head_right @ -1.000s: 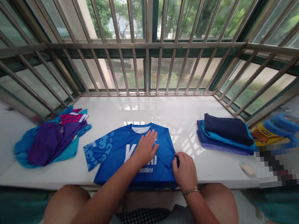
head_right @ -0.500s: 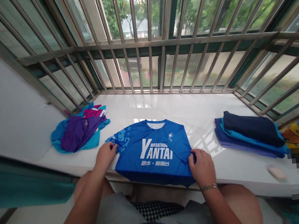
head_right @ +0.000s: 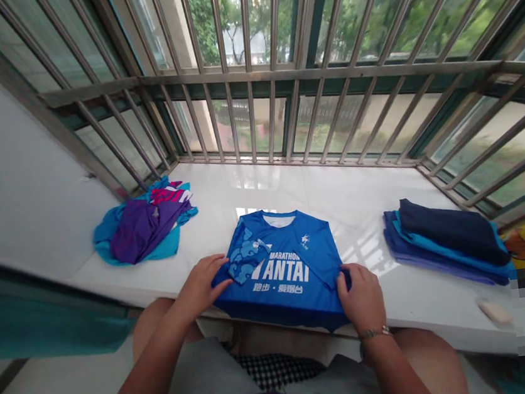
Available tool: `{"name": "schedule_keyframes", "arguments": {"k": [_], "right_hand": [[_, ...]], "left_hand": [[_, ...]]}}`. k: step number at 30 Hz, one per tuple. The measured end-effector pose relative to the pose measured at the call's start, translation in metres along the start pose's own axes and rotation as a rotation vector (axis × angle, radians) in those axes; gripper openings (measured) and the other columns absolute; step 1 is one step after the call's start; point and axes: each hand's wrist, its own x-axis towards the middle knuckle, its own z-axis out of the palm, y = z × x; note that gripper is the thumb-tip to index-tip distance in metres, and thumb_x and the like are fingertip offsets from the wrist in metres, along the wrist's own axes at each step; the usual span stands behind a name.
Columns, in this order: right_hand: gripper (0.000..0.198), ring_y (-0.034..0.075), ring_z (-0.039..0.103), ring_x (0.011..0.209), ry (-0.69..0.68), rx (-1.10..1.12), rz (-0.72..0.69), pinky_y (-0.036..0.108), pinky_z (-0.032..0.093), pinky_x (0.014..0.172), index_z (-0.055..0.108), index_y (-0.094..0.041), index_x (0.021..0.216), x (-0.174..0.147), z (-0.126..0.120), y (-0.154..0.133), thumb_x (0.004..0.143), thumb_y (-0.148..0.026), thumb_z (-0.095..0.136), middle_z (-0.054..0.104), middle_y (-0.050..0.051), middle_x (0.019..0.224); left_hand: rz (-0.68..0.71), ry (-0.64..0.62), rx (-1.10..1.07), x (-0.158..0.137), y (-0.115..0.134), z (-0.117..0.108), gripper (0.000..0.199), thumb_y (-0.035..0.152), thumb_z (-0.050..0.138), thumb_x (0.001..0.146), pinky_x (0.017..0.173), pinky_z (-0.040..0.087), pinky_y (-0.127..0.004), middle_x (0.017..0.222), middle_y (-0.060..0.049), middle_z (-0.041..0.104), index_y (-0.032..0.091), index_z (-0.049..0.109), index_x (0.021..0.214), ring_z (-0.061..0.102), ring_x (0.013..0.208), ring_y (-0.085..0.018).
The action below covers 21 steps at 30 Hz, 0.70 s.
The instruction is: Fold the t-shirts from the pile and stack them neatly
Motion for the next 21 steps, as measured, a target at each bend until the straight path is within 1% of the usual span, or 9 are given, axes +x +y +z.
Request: {"name": "schedule_keyframes", "arguments": {"k": [3, 5, 7, 10, 13, 15, 17, 19, 21], "right_hand": [[0.030, 0.036, 0.063, 0.114, 0.055, -0.017, -0.031, 0.053, 0.047, 0.105, 0.073, -0.019, 0.113, 0.008, -0.014, -0.022, 0.101, -0.039, 0.054, 0.072, 0.019, 0.119], [0.030, 0.035, 0.062, 0.120, 0.069, 0.031, -0.072, 0.053, 0.046, 0.110, 0.073, -0.019, 0.117, 0.016, -0.020, -0.050, 0.104, -0.037, 0.054, 0.071, 0.019, 0.124], [0.030, 0.033, 0.061, 0.123, 0.030, 0.122, -0.129, 0.050, 0.046, 0.112, 0.072, -0.019, 0.122, 0.027, -0.016, -0.086, 0.106, -0.036, 0.054, 0.070, 0.017, 0.127], [0.031, 0.032, 0.063, 0.120, -0.129, 0.177, -0.176, 0.046, 0.050, 0.103, 0.071, -0.022, 0.129, 0.044, 0.009, -0.142, 0.106, -0.038, 0.056, 0.069, 0.016, 0.130], [0.029, 0.033, 0.065, 0.106, -0.269, 0.088, -0.109, 0.043, 0.051, 0.085, 0.072, -0.021, 0.122, 0.061, 0.045, -0.180, 0.102, -0.041, 0.067, 0.070, 0.017, 0.117], [0.020, 0.031, 0.064, 0.098, -0.303, 0.051, -0.072, 0.039, 0.048, 0.079, 0.073, -0.021, 0.108, 0.069, 0.062, -0.193, 0.101, -0.039, 0.070, 0.070, 0.015, 0.108], [0.015, 0.029, 0.064, 0.094, -0.293, 0.079, -0.093, 0.037, 0.046, 0.078, 0.070, -0.022, 0.095, 0.073, 0.069, -0.198, 0.103, -0.035, 0.068, 0.069, 0.013, 0.101], [0.019, 0.026, 0.064, 0.090, -0.278, 0.154, -0.118, 0.035, 0.044, 0.079, 0.066, -0.023, 0.088, 0.072, 0.064, -0.198, 0.105, -0.032, 0.063, 0.069, 0.010, 0.093], [0.022, 0.024, 0.064, 0.084, -0.297, 0.235, -0.068, 0.034, 0.042, 0.076, 0.063, -0.024, 0.086, 0.069, 0.054, -0.195, 0.105, -0.034, 0.061, 0.069, 0.006, 0.086]], "left_hand": [[-0.020, -0.059, -0.020, -0.001, -0.012, -0.004, 0.042, 0.031, 0.070, 0.098, 0.120, 0.051, -0.052, 0.143, -0.010, 0.071, 0.030, 0.068, 0.141, 0.064, 0.134, -0.031], [-0.013, -0.084, -0.015, 0.001, -0.015, -0.005, 0.036, 0.030, 0.064, 0.102, 0.116, 0.053, -0.051, 0.138, -0.010, 0.072, 0.028, 0.070, 0.137, 0.066, 0.129, -0.030], [-0.011, -0.098, -0.002, 0.005, -0.015, -0.004, 0.033, 0.029, 0.061, 0.103, 0.109, 0.055, -0.050, 0.130, -0.011, 0.074, 0.027, 0.072, 0.134, 0.067, 0.123, -0.030], [-0.019, -0.098, -0.011, 0.010, -0.016, 0.000, 0.032, 0.024, 0.058, 0.102, 0.102, 0.056, -0.048, 0.120, -0.010, 0.075, 0.027, 0.073, 0.130, 0.068, 0.115, -0.030], [-0.033, -0.071, -0.061, 0.012, -0.017, 0.004, 0.033, 0.019, 0.058, 0.097, 0.102, 0.057, -0.047, 0.116, -0.009, 0.075, 0.026, 0.076, 0.124, 0.069, 0.112, -0.028], [-0.049, -0.045, -0.088, 0.011, -0.018, 0.004, 0.032, 0.018, 0.059, 0.094, 0.104, 0.057, -0.047, 0.116, -0.009, 0.074, 0.026, 0.077, 0.119, 0.069, 0.113, -0.028], [-0.058, -0.025, -0.097, 0.010, -0.017, 0.004, 0.032, 0.017, 0.059, 0.092, 0.105, 0.057, -0.047, 0.119, -0.010, 0.073, 0.026, 0.077, 0.117, 0.068, 0.115, -0.029], [-0.056, -0.022, -0.093, 0.009, -0.015, 0.002, 0.033, 0.016, 0.060, 0.091, 0.106, 0.056, -0.047, 0.123, -0.010, 0.072, 0.027, 0.077, 0.117, 0.067, 0.119, -0.029], [-0.051, -0.032, -0.077, 0.009, -0.012, 0.001, 0.035, 0.015, 0.060, 0.089, 0.107, 0.056, -0.047, 0.127, -0.010, 0.072, 0.027, 0.077, 0.117, 0.066, 0.122, -0.029]]}}
